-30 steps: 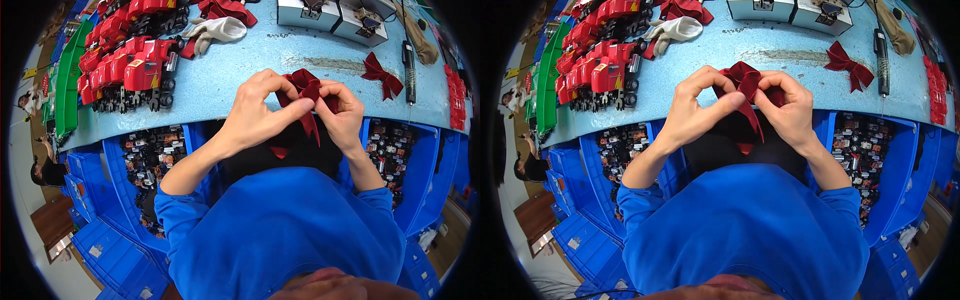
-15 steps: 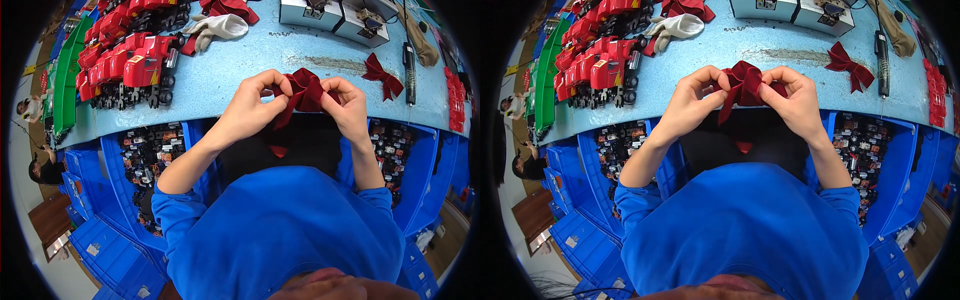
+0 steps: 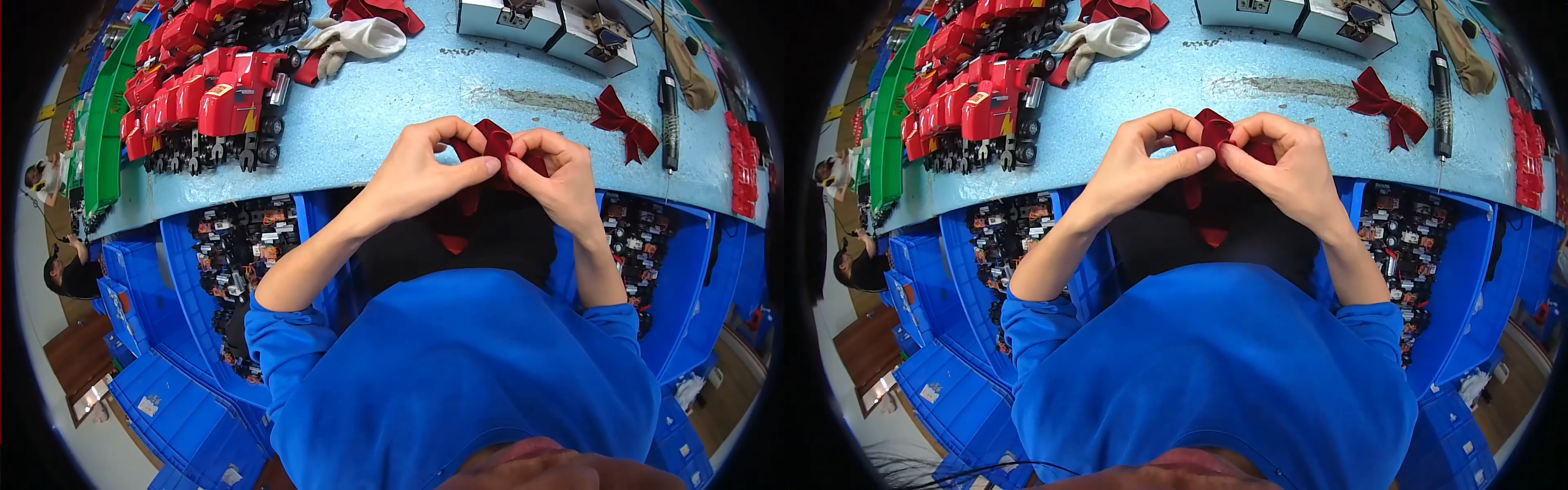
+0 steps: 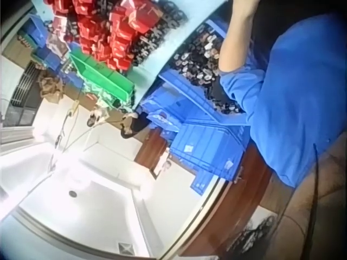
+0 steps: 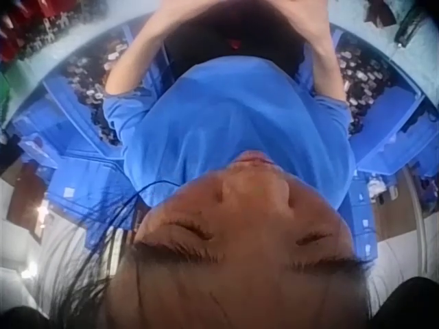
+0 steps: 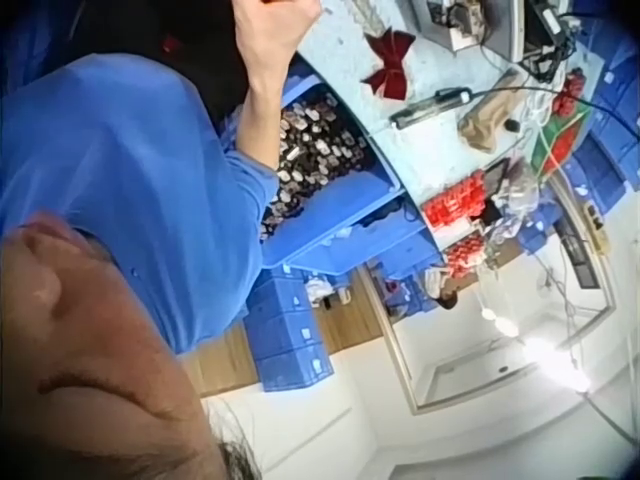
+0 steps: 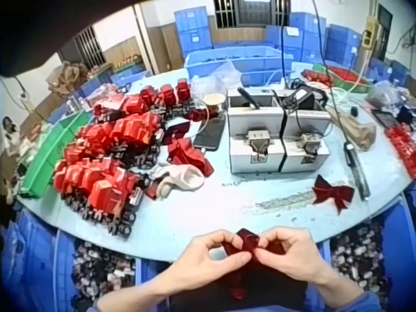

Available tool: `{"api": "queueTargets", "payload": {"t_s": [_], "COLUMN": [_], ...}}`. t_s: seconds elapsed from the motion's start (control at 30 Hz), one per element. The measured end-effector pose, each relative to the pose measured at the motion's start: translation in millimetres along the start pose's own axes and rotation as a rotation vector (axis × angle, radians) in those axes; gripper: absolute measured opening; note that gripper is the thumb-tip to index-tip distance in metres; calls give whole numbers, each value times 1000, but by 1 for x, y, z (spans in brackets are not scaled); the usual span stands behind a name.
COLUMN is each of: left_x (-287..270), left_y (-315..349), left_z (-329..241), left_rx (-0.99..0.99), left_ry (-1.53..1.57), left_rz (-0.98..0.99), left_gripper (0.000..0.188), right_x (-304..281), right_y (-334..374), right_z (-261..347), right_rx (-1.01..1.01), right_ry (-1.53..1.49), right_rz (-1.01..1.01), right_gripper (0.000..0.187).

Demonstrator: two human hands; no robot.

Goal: Manual folding and shaping of decorative red ribbon bows at a workshop station.

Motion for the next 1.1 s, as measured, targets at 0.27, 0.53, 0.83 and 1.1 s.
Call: {"api": "queueTargets", "payload": {"t_s": [0.27,0.53,0.83,1.1], "left_x": [1,-5,-11,-21], "left_y": [1,3,7,22], "left_z": [23,24,20,-19], "left_rx": [-218,-152,-29,480], "left_ry": [236,460,550,48], "left_rz": [-46,-227,-268,-369], "left_gripper": [17,14,9,9], "right_x": [4,2,18,-13], "right_y": [2,1,9,13], "right_z": [-12,-21,-12,3], "right_rx": [48,72,184,-394], "right_ry": [-15,-241,-639,-13], "right_rz": [64,-19,-31,-269], "right_gripper": [6,12,15,7]}}
Point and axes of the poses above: each hand's wrist, its own y-axis away from the middle knuckle, its own x-axis out of the palm, z = x × y, the point moved 10 cm from there along -y, towards the middle knuckle, and after that the axes turned 15 degrees about -z, right-handed, at the moved point
